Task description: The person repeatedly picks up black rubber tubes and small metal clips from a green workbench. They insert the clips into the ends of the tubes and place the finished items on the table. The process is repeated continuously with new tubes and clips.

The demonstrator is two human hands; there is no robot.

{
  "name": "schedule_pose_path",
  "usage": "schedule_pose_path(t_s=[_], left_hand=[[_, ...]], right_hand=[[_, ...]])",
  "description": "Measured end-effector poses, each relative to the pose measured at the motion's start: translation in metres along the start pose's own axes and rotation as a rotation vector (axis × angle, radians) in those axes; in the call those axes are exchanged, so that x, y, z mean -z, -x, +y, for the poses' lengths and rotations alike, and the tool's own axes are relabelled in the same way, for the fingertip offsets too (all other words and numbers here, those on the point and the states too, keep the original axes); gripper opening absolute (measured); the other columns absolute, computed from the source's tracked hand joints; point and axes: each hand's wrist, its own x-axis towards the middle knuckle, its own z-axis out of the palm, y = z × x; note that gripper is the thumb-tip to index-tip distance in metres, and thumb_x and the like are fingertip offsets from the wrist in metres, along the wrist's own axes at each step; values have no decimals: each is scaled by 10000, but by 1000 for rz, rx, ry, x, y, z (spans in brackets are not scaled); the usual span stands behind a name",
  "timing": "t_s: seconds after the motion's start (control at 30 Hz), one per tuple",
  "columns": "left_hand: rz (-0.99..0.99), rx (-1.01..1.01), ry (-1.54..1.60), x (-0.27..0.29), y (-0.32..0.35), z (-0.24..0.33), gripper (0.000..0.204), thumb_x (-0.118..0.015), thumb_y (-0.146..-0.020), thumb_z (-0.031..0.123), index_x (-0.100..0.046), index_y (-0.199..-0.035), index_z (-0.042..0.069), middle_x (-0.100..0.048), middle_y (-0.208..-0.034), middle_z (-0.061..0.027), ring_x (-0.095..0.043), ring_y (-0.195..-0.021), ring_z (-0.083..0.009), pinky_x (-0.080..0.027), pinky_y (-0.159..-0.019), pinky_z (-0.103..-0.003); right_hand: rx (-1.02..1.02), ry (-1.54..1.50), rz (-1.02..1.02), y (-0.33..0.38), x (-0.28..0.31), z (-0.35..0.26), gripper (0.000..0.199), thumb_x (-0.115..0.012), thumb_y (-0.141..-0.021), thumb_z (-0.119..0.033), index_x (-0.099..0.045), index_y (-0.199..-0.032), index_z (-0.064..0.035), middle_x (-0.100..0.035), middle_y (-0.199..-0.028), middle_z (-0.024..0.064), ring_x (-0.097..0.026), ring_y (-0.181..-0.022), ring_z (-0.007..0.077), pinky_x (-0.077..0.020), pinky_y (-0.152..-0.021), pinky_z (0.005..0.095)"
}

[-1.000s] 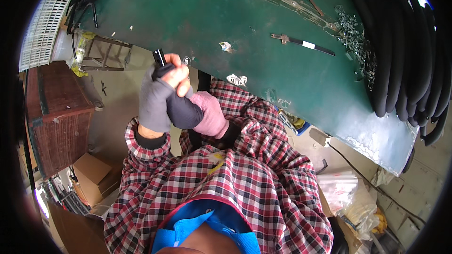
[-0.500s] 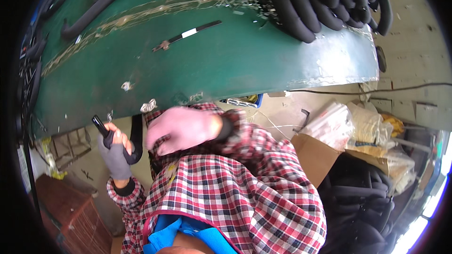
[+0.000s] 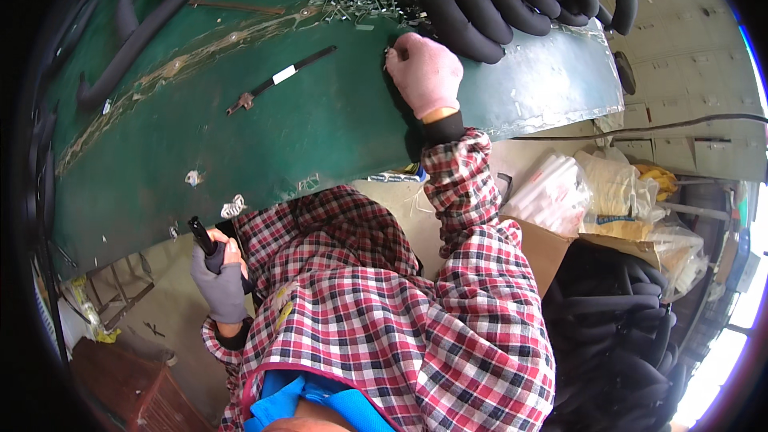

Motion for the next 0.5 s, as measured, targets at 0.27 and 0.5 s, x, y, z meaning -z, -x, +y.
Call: schedule_pose_path(t_s=[0.27, 0.5], left_hand=[[103, -51, 55, -3, 2, 18, 166, -655, -900, -65, -579, -996, 47, -582, -750, 3, -506, -552, -40, -400, -488, -213], [121, -108, -19, -19, 6, 34, 252, -709, -867, -42, -666, -1102, 39, -689, -887, -39, -653, -783, -111, -530, -724, -266]], right_hand=[[-320, -1598, -728, 95, 27, -90, 131, -616, -1005, -143, -610, -1041, -17, -699, -778, 78, -651, -596, 118, -549, -576, 234], [-362, -1840, -764, 182, -24, -173, 32, -664, -934, 1, -637, -931, -15, -609, -829, -28, -529, -743, 51, -456, -672, 222]])
